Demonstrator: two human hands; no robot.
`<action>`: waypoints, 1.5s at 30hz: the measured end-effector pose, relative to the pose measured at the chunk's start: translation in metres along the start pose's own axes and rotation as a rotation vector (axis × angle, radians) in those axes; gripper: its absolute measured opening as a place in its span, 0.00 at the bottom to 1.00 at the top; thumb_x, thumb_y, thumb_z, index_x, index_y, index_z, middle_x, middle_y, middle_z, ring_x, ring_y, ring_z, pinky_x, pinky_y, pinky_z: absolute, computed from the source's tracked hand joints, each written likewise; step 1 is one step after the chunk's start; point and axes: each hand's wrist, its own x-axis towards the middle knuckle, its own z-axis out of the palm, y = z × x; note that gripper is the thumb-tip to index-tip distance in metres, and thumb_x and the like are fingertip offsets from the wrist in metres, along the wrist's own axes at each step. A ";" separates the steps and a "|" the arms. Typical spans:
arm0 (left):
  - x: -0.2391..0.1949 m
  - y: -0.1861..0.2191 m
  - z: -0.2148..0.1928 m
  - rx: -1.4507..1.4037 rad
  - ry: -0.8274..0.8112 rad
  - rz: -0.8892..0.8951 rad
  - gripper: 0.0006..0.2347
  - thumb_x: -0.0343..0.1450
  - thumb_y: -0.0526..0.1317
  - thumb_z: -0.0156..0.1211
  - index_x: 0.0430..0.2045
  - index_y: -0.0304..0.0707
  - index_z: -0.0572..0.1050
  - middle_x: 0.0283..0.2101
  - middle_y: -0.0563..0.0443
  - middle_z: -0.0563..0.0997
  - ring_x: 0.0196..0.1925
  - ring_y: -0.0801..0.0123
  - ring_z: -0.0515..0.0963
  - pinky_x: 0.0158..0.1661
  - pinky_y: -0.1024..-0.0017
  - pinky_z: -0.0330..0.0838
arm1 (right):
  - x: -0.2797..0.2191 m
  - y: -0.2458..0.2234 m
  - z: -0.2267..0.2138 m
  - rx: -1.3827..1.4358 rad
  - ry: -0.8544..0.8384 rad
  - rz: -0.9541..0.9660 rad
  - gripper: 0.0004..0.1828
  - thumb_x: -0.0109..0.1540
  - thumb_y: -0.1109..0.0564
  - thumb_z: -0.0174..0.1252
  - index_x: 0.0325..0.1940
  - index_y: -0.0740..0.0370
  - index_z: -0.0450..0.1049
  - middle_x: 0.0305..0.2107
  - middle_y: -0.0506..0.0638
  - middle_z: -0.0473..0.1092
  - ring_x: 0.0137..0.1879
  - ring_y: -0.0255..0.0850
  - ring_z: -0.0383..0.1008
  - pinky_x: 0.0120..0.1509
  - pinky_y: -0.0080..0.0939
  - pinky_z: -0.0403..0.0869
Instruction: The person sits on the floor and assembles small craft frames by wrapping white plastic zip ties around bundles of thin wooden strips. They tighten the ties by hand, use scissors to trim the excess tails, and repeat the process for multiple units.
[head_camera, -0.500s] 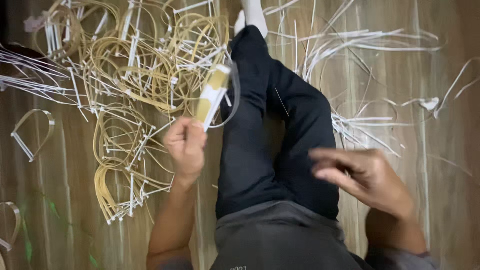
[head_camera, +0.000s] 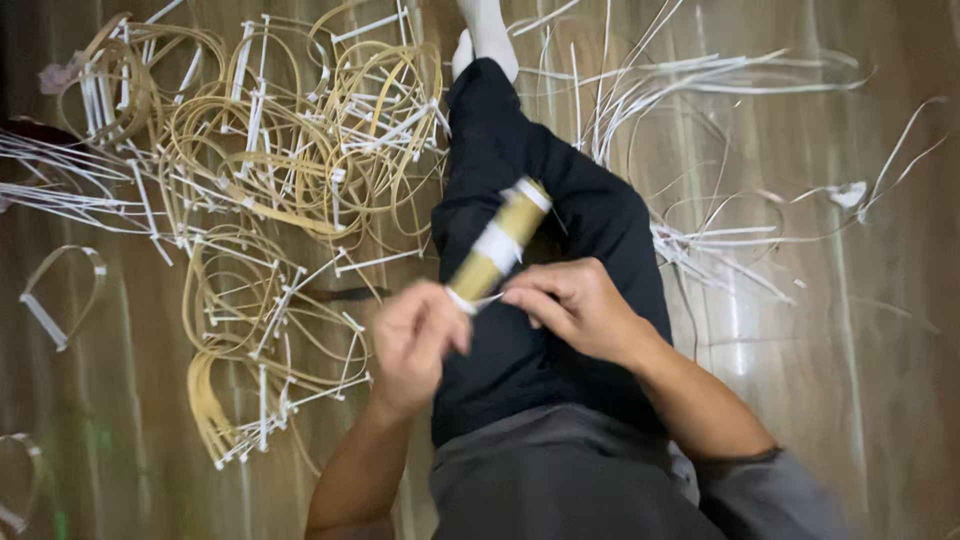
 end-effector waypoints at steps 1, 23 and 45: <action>0.000 -0.002 0.002 -0.013 -0.142 0.007 0.09 0.78 0.36 0.53 0.29 0.31 0.75 0.24 0.56 0.78 0.23 0.82 0.71 0.26 0.81 0.63 | 0.007 0.004 -0.002 -0.028 -0.008 -0.007 0.06 0.65 0.60 0.60 0.38 0.64 0.81 0.19 0.49 0.75 0.24 0.38 0.78 0.31 0.36 0.74; 0.011 -0.017 0.023 0.675 -0.144 0.550 0.03 0.73 0.31 0.57 0.30 0.32 0.77 0.27 0.44 0.80 0.29 0.54 0.83 0.31 0.61 0.75 | 0.001 -0.096 -0.021 -0.682 0.213 -0.429 0.25 0.50 0.56 0.69 0.49 0.65 0.77 0.45 0.60 0.75 0.55 0.59 0.72 0.58 0.55 0.71; 0.033 -0.057 -0.002 -0.164 0.222 0.177 0.10 0.79 0.33 0.52 0.25 0.37 0.68 0.24 0.59 0.72 0.24 0.83 0.67 0.27 0.82 0.61 | 0.006 0.001 -0.019 -0.371 0.041 -0.563 0.12 0.60 0.62 0.67 0.47 0.64 0.80 0.33 0.48 0.77 0.43 0.44 0.76 0.50 0.46 0.71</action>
